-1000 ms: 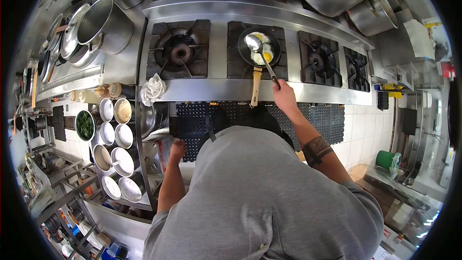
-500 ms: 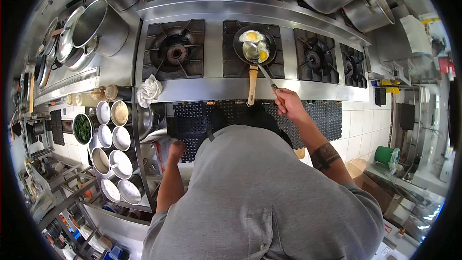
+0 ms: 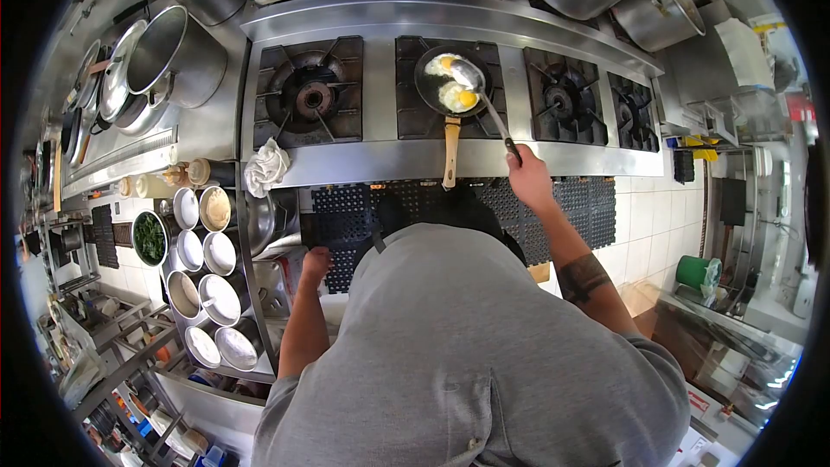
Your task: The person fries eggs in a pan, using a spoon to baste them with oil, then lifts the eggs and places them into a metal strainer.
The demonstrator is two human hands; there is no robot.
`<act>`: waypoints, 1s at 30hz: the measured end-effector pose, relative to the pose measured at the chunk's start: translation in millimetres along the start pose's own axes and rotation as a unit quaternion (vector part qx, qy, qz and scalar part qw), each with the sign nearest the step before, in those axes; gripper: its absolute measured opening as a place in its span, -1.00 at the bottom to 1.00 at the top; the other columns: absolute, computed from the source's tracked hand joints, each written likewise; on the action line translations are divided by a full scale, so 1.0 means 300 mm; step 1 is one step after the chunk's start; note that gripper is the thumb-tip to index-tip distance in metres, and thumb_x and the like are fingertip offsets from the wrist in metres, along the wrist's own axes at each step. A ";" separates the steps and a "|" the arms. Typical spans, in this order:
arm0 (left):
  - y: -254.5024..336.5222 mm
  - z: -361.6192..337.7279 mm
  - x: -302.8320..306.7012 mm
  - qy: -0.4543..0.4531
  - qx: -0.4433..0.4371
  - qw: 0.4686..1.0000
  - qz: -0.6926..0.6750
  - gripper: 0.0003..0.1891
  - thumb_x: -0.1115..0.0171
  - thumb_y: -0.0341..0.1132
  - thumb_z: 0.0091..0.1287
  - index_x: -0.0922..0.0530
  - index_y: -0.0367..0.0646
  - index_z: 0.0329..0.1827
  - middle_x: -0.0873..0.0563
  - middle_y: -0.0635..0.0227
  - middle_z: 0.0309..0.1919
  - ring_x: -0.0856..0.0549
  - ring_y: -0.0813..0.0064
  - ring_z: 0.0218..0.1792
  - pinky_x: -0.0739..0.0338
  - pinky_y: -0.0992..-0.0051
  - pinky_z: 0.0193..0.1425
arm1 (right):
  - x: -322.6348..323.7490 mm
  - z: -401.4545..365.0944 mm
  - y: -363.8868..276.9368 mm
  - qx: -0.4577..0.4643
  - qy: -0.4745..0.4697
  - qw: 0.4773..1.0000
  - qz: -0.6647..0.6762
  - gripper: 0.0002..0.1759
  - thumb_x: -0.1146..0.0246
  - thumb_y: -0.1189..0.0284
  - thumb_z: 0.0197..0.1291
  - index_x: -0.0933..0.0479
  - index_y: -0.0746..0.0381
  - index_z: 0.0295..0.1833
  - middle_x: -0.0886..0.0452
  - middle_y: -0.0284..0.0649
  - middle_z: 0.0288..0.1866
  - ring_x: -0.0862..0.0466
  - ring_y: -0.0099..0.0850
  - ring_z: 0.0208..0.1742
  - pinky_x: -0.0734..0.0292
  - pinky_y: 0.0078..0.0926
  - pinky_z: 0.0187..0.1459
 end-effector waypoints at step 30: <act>0.014 -0.010 -0.017 -0.016 -0.086 0.980 0.178 -0.79 -0.22 -0.25 0.38 -0.74 -0.16 -0.14 -0.81 0.26 -0.38 -0.79 0.39 -0.44 -0.68 0.32 -0.32 | 0.132 -0.034 0.052 0.032 0.060 0.993 -0.094 -0.68 -0.20 0.25 0.44 -0.55 0.22 0.14 -0.72 0.18 -0.27 -0.72 0.23 -0.19 -0.60 0.15 -0.17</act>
Point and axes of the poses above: each hand's wrist, its own z-axis towards the middle knuckle, its own x-axis out of the back of the hand, y = z × x, the point moved 8 cm from there along z, towards the middle knuckle
